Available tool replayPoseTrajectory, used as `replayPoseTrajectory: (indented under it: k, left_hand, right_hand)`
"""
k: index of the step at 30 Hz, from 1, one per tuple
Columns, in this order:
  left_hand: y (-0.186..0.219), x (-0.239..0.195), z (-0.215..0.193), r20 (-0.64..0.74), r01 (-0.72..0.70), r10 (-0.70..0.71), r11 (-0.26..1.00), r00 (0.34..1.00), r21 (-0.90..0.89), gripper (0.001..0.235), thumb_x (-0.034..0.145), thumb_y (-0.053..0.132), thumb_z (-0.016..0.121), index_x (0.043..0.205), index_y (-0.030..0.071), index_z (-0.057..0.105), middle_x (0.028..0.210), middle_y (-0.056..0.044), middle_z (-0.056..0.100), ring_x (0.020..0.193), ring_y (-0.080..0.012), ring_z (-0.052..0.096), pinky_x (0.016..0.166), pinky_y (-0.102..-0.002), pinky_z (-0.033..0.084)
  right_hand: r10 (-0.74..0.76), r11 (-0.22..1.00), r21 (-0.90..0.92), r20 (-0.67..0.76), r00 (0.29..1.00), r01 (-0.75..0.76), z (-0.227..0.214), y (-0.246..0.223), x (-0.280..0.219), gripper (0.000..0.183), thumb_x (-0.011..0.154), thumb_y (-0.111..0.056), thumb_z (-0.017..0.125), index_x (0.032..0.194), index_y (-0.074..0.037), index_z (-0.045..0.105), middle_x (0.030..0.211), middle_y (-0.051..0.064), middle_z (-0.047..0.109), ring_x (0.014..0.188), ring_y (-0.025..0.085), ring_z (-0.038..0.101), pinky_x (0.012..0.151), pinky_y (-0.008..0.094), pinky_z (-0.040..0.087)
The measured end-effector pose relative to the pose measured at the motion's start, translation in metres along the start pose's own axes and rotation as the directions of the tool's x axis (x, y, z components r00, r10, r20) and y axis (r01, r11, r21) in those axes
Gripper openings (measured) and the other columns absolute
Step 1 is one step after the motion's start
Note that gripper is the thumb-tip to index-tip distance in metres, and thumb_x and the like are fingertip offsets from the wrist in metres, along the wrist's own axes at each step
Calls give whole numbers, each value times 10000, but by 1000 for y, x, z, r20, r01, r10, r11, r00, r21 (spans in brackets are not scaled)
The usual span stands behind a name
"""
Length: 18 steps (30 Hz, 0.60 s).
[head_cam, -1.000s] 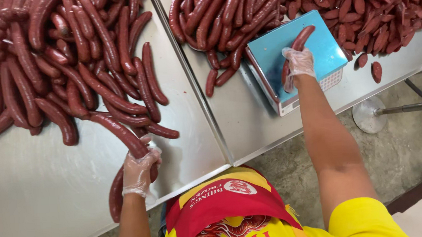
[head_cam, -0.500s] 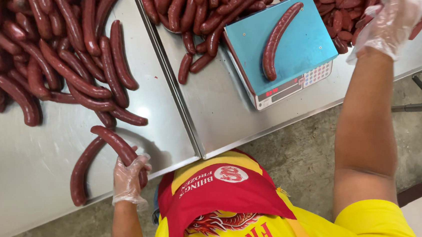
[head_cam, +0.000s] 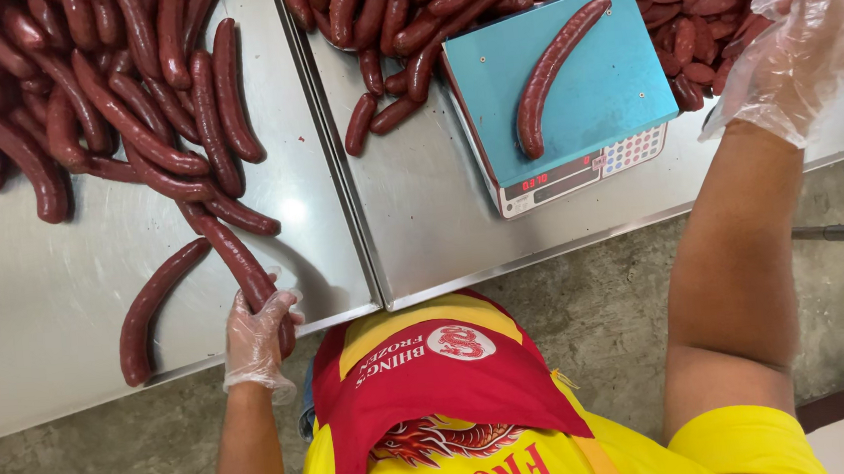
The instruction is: The person places individual sausages onto a digital scale to check their weight, then moves them between piles on a metal table.
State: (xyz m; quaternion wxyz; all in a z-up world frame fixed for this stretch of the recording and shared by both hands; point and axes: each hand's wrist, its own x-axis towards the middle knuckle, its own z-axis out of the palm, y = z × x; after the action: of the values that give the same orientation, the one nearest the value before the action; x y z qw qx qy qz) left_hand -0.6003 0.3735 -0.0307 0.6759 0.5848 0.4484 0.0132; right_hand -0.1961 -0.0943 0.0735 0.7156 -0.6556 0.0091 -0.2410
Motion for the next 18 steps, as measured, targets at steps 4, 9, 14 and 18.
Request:
replayPoseTrajectory:
  k: [4, 9, 14, 18]
  left_hand:
    - [-9, 3, 0, 22, -6, 7, 1000, 1000, -16, 620, 784, 228, 785, 1331, 17, 584, 914, -77, 734, 669, -157, 665, 671, -276, 529]
    - [-20, 5, 3, 27, 9, -8, 999, 1000, -36, 587, 812, 201, 772, 1331, 9, 577, 910, -85, 733, 665, -156, 651, 632, -279, 508]
    - [-23, -3, 0, 23, 26, -24, 995, 999, -92, 561, 818, 181, 756, 1319, 7, 571, 911, -84, 738, 650, -155, 650, 617, -279, 513]
    - [-25, -10, -10, -51, 39, -42, 998, 998, -45, 541, 828, 187, 753, 1309, 7, 582, 925, -97, 750, 648, -147, 642, 608, -273, 502]
  right_hand:
    - [-64, 990, -107, 230, 971, 91, 21, 15, -24, 640, 965, -92, 768, 1566, -53, 553, 1111, 33, 560, 906, 115, 563, 784, 278, 554]
    - [229, 962, -267, 648, 726, -66, 67, 96, -112, 927, 853, -190, 918, 1580, 28, 385, 1460, 147, 604, 1372, 257, 569, 1217, 367, 452]
    - [157, 546, -729, 573, 804, 413, 90, 141, -140, 882, 753, -6, 754, 1570, -93, 431, 1141, 243, 612, 1081, 380, 596, 998, 419, 513]
    - [63, 754, -616, 415, 908, 228, 117, 128, -127, 756, 877, 24, 627, 1597, -141, 462, 1052, 230, 622, 985, 364, 650, 925, 442, 528]
